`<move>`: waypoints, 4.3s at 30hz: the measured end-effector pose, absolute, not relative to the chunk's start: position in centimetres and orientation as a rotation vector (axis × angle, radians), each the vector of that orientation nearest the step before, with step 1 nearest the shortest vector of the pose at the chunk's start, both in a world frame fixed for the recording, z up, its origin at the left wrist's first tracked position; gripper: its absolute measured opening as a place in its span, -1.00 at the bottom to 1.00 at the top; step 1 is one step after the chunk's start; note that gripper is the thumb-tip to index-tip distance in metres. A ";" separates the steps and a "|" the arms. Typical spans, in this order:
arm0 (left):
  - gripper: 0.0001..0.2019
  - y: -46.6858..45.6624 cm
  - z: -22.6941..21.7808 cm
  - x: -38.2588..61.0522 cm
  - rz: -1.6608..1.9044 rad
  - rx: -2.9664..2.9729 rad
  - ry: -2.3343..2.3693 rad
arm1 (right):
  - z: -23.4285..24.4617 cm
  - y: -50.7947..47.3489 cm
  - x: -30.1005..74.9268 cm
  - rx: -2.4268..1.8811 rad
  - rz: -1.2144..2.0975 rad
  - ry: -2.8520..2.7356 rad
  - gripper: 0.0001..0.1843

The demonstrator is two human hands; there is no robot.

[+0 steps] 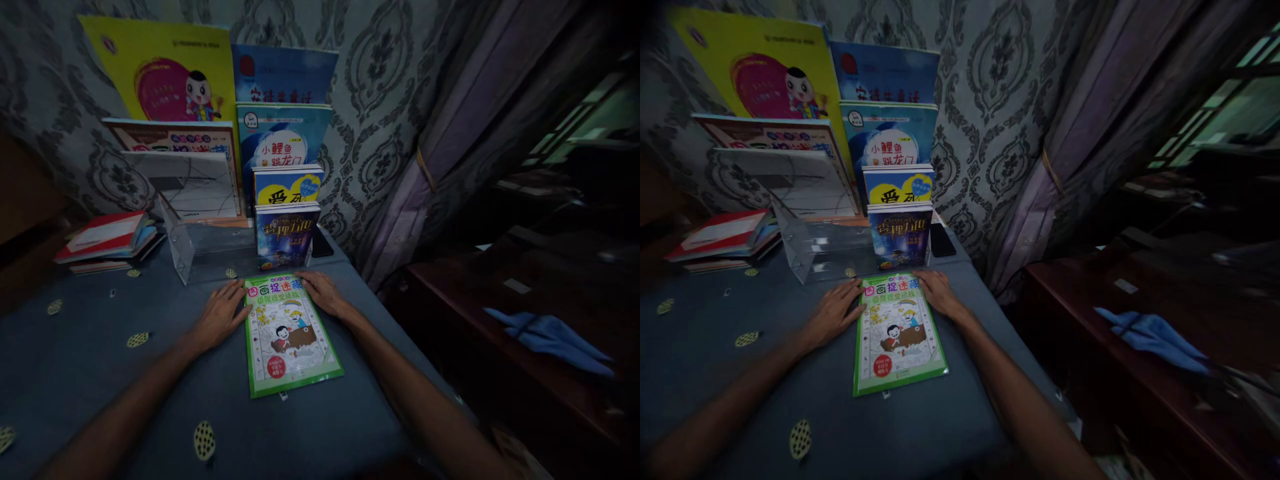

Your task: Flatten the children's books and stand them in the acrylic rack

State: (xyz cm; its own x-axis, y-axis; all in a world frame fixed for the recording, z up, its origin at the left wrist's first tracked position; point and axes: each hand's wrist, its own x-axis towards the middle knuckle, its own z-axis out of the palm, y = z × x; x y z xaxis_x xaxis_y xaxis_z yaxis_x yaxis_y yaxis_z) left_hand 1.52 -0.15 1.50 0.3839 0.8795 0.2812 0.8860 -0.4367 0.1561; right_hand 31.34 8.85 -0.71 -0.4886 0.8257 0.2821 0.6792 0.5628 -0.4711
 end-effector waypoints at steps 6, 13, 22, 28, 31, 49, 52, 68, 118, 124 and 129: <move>-0.60 0.0 1.2 1.4 -0.526 -2.579 -1.613 | -2.0 10.1 31.8 -1.108 0.382 -2.279 -0.60; -0.60 0.0 1.1 1.2 -0.536 -2.586 -1.601 | -2.3 10.3 32.0 -1.070 0.369 -2.250 -0.62; -0.61 0.7 0.4 0.4 -0.604 -2.642 -1.579 | -1.8 10.0 31.9 -1.027 0.356 -2.257 -0.61; -0.61 0.9 0.6 0.0 -0.613 -2.694 -1.588 | -1.6 10.0 32.0 -0.993 0.386 -2.272 -0.60; -0.61 0.9 0.7 0.0 -0.609 -2.702 -1.607 | -1.6 9.9 32.0 -0.975 0.402 -2.282 -0.59; -0.59 1.0 1.2 -0.2 -0.626 -2.723 -1.578 | -1.2 9.4 32.0 -1.012 0.379 -2.337 -0.58; -0.60 1.0 1.1 -0.2 -0.671 -2.743 -1.523 | -1.3 9.4 31.9 -1.030 0.378 -2.336 -0.58; -0.61 -3.3 1.9 -0.1 -0.741 -2.846 -1.380 | -1.9 9.7 31.5 -1.050 0.355 -2.351 -0.61; -0.61 1.6 3.0 1.9 -0.766 -2.852 -1.420 | -1.2 10.2 31.7 -1.042 0.508 -2.201 -0.61; -0.66 4.2 2.8 4.2 -0.675 -2.827 -1.358 | -1.0 10.7 31.9 -1.074 0.602 -2.131 -0.58; -0.71 5.9 3.1 7.0 -0.603 -2.843 -1.224 | -0.8 10.8 31.9 -1.051 0.687 -2.079 -0.57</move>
